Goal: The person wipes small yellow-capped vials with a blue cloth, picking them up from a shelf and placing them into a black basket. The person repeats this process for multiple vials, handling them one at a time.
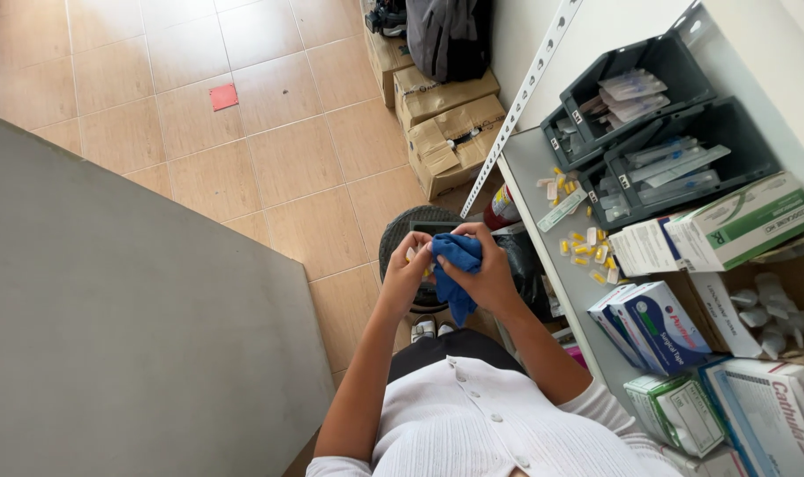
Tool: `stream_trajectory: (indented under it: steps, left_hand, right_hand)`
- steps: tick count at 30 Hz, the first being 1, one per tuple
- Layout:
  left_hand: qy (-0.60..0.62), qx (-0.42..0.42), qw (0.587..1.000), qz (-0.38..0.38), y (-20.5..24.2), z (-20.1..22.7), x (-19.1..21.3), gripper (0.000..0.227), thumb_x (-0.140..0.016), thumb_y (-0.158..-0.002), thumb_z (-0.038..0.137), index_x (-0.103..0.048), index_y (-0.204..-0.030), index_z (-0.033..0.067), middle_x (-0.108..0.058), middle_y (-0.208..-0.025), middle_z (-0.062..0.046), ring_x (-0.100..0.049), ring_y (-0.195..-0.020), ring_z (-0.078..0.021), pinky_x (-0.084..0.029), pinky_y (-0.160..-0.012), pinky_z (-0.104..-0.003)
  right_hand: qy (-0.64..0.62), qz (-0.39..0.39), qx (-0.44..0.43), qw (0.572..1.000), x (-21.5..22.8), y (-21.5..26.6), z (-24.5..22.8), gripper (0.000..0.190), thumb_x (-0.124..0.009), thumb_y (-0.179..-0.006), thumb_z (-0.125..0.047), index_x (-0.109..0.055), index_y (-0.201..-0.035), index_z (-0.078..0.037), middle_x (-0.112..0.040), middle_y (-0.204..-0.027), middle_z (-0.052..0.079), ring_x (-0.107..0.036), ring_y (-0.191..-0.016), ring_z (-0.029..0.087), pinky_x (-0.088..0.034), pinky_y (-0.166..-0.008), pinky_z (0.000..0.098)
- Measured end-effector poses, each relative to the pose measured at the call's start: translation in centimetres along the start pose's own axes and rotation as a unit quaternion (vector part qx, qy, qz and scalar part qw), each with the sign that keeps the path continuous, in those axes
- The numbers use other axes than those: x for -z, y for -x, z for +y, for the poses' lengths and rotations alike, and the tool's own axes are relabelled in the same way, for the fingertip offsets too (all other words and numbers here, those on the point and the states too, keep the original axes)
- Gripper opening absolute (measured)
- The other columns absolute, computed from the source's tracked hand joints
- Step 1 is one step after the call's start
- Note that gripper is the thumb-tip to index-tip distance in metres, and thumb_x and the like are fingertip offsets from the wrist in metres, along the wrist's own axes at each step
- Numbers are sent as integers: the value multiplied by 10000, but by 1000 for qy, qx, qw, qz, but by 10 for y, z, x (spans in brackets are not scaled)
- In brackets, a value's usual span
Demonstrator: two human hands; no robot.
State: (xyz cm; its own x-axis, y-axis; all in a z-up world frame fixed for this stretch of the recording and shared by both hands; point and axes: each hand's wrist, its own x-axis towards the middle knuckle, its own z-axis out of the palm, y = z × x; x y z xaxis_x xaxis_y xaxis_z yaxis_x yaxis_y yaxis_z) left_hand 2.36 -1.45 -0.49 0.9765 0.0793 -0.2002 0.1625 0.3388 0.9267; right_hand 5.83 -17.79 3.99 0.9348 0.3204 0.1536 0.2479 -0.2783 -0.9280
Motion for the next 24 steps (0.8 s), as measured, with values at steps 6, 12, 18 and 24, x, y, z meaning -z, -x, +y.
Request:
stream_trajectory:
  steps: [6,12,18,24]
  left_hand:
    - [-85,-45,994,-44,9,-2,-17,146,-609,-1041,202,-596,-1019,59,-576,-772,13,-535,-678,-56,-405,-550,-221]
    - [-80,-113,990,-15,21,5,-39,126,-615,-1046,163,-613,-1004,44,-559,-799,26,-528,-719,-46,-441,-621,-210]
    - [-95,-152,981,75,29,-3,-52,121,-618,-1044,132,-617,-998,20,-560,-844,36,-482,-770,-34,-405,-636,-216]
    - [-156,-160,963,152,35,6,-63,151,-619,-1041,160,-629,-975,25,-596,-788,-2,-533,-732,-49,-442,-619,-229]
  right_hand:
    - [-98,-13,-19,995,34,-2,1,396,-819,-851,-197,-607,-1171,-101,-671,-1034,19,-662,-945,111,-570,-817,280]
    - [-88,-104,-2,991,63,-5,-5,403,-817,-849,-206,-603,-1175,-106,-692,-1050,32,-670,-980,117,-568,-841,287]
    - [-21,-30,215,976,57,18,-11,379,-838,-866,-122,-620,-1175,-92,-639,-1194,106,-674,-1097,217,-555,-937,337]
    - [45,-84,205,974,70,30,-13,417,-884,-766,-135,-679,-1127,-96,-632,-1130,108,-678,-1034,243,-563,-875,346]
